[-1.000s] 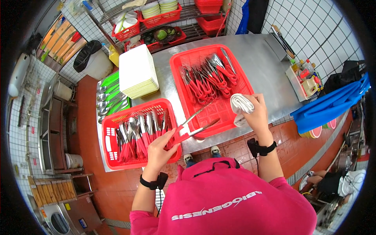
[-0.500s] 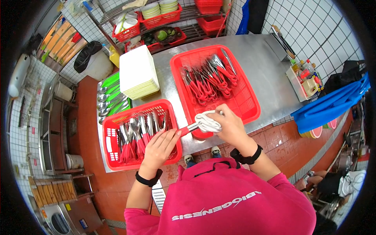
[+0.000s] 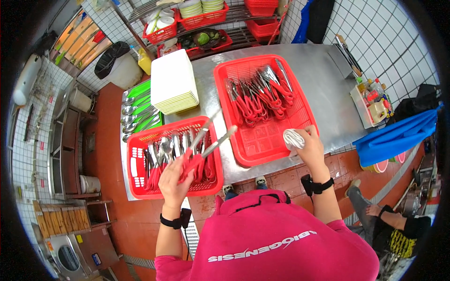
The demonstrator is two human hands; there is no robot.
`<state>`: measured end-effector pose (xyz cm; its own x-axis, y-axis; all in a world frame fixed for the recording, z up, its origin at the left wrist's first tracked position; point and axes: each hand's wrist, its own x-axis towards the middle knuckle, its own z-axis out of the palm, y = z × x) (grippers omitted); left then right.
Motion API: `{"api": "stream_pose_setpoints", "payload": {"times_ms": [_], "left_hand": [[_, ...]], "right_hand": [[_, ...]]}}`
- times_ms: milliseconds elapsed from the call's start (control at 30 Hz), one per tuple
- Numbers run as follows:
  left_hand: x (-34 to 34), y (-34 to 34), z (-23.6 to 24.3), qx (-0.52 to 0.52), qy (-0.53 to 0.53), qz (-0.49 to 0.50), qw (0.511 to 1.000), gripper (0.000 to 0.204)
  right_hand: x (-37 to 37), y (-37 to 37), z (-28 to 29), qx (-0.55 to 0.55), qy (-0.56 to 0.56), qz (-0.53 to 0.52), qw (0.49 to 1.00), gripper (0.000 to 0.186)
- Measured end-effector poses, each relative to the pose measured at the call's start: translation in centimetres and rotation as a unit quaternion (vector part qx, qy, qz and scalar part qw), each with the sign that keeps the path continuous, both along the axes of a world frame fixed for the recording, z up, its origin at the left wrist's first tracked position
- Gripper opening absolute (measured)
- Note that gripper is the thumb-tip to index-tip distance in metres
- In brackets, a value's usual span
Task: Clean individual pairs of tongs with a white cloth and place them from one red basket into another.
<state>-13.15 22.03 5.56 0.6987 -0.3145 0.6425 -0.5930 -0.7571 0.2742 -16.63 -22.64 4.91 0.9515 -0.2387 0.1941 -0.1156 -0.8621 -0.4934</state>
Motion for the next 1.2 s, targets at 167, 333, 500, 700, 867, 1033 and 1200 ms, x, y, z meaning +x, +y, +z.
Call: {"api": "stream_pose_setpoints", "payload": {"times_ms": [167,333,500,700,867,1033,1200], "left_hand": [[0.1,4.5,-2.3,-0.267,0.174,0.162,0.934,0.052],[0.2,12.0,-4.2,-0.538,0.306,0.246,0.746,0.054],[-0.1,20.9,-9.7,-0.446,0.304,0.322,0.778,0.064],[0.4,22.0,-10.4,-0.167,0.317,0.376,0.855,0.066],[0.2,23.0,-12.5,-0.057,0.355,0.366,0.858,0.062],[0.3,22.7,-13.0,-0.048,0.364,0.315,0.875,0.061],[0.1,21.9,-12.8,0.000,0.377,0.308,0.874,0.064]], "right_hand": [[-1.8,0.2,-6.0,-0.044,-0.036,0.014,0.998,0.046],[-1.9,0.8,-6.4,-0.049,-0.070,0.001,0.996,0.048],[-1.6,0.8,-6.5,-0.044,-0.072,0.022,0.996,0.048],[-1.9,0.8,-6.4,-0.058,-0.061,0.013,0.996,0.049],[-2.0,1.0,-6.3,-0.057,-0.069,0.014,0.996,0.049],[-2.2,1.0,-6.2,-0.055,-0.064,0.008,0.996,0.049],[-2.1,1.1,-6.2,-0.060,-0.063,0.006,0.996,0.048]]}}
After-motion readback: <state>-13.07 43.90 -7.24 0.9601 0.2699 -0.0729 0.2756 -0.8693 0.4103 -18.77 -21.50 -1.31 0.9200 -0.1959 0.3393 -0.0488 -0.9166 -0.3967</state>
